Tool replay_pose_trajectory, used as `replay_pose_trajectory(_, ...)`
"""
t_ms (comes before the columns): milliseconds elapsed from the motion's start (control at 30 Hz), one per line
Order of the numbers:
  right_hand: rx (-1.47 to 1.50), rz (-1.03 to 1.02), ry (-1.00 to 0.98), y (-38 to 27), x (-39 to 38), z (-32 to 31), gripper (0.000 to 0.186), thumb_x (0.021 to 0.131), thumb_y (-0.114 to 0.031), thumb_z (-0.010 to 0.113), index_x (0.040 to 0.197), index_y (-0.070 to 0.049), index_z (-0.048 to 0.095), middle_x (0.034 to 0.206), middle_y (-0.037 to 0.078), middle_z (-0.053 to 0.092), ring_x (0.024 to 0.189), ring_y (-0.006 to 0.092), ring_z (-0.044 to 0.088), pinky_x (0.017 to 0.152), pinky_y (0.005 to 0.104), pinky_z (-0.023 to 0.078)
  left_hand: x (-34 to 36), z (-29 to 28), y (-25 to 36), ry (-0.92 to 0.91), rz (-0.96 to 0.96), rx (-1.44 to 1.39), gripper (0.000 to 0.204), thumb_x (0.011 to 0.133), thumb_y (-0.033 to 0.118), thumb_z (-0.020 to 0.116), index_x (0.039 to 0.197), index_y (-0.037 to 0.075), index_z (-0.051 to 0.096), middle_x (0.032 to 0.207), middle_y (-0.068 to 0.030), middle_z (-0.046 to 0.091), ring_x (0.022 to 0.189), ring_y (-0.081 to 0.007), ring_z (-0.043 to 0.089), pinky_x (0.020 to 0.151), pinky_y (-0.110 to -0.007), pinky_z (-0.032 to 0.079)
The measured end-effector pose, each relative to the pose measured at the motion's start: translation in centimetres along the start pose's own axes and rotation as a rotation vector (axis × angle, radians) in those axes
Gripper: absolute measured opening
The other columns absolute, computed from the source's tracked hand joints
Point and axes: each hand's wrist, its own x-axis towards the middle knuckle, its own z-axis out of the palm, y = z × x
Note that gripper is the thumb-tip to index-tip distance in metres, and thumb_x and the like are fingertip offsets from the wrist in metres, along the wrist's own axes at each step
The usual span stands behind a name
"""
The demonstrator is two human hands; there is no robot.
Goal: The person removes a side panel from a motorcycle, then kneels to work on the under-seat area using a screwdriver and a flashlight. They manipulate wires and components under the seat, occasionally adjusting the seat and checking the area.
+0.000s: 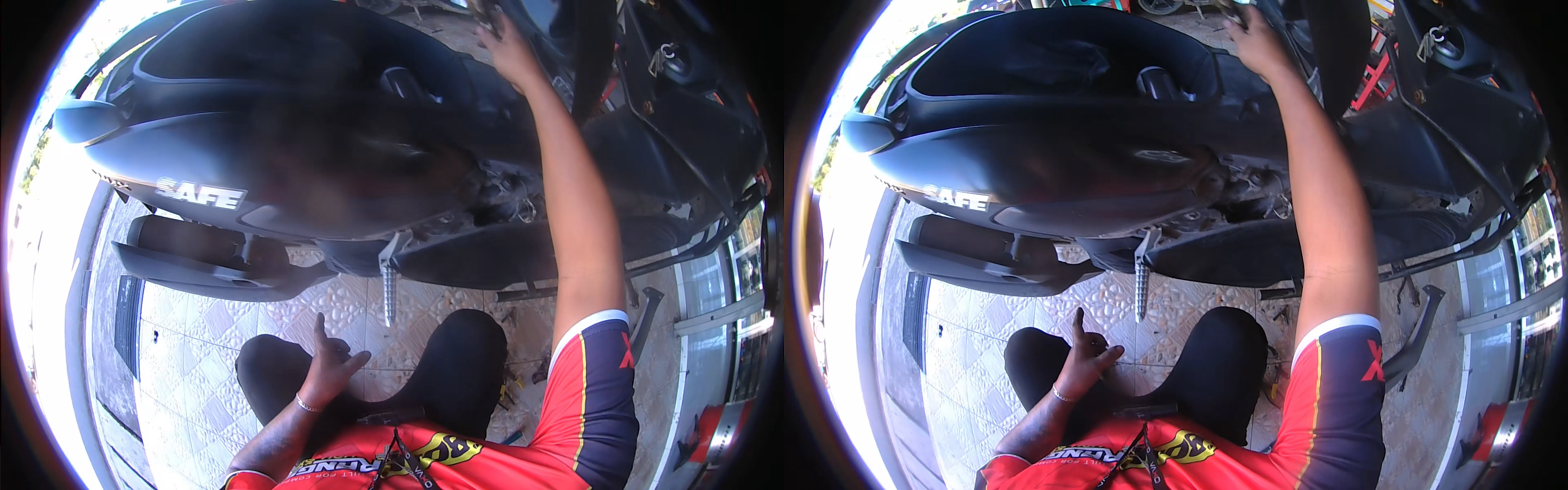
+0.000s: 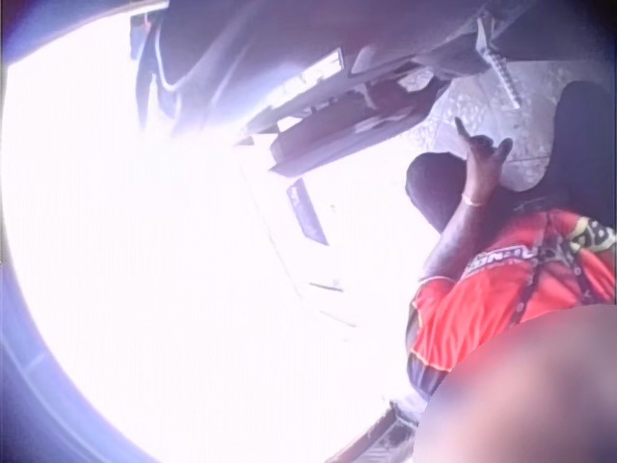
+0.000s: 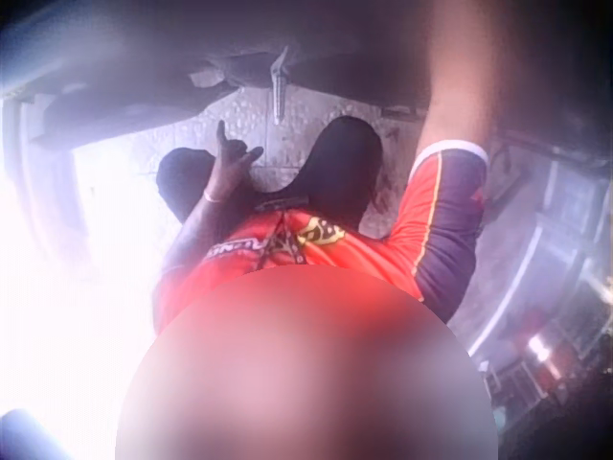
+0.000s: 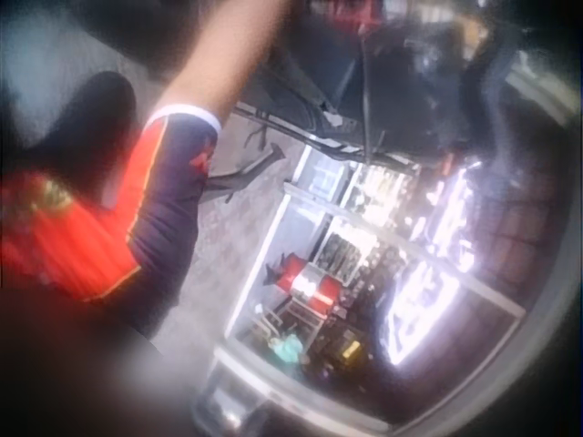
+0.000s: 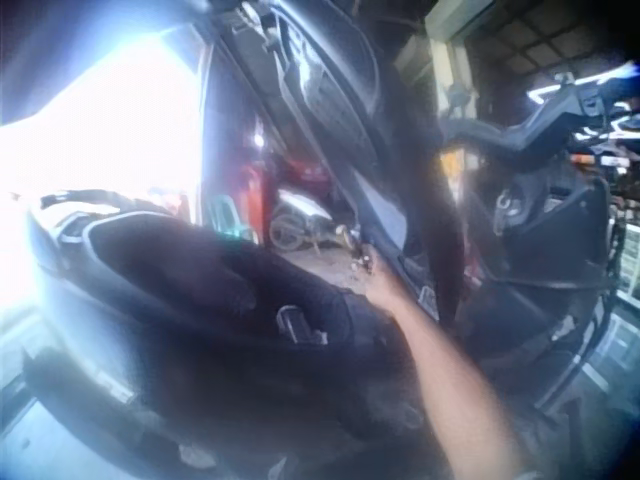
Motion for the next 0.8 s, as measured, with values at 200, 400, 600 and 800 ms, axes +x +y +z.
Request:
replay_pose_trajectory(200,0.312,0.255,0.030,4.7,1.5,-0.2,0.034,0.100,-0.017,0.056,0.132,-0.012,0.045,0.123,0.008,0.055,0.097,0.0212,0.066,0.083,0.0318,0.052,-0.1,-1.0,-0.5,-0.039,0.007,-0.092,0.123,0.080,0.017,0.082,0.149,-0.006,-0.017,0.082,-0.0047,0.053,0.073,-0.0130,0.053,0.075,-0.027,0.050)
replay_pose_trajectory(400,0.359,0.308,-0.070,4.9,1.9,-0.2,0.045,0.098,-0.004,0.057,0.137,-0.011,0.036,0.118,0.012,0.057,0.096,0.0208,0.070,0.080,0.0369,0.055,0.7,-0.7,0.1,-0.068,0.023,-0.074,0.122,0.081,0.016,0.081,0.148,-0.008,-0.018,0.077,-0.0028,0.052,0.071,-0.0112,0.052,0.073,-0.026,0.049)
replay_pose_trajectory(600,0.335,0.311,-0.090,4.0,1.9,-0.1,0.058,0.096,-0.001,0.057,0.143,-0.012,0.024,0.114,0.017,0.060,0.094,0.0230,0.071,0.076,0.0338,0.057,1.1,-0.2,0.6,-0.082,0.031,-0.046,0.121,0.082,0.014,0.080,0.147,-0.009,-0.019,0.073,-0.0006,0.050,0.066,-0.0082,0.049,0.067,-0.025,0.046)
replay_pose_trajectory(800,0.256,0.169,-0.027,4.4,1.6,0.2,0.062,0.095,-0.003,0.060,0.144,-0.006,0.021,0.118,0.020,0.061,0.088,0.0230,0.072,0.069,0.0327,0.058,1.5,0.0,0.5,-0.087,0.021,-0.052,0.121,0.081,0.015,0.080,0.146,-0.009,-0.019,0.073,-0.0011,0.051,0.065,-0.0085,0.049,0.067,-0.025,0.047)
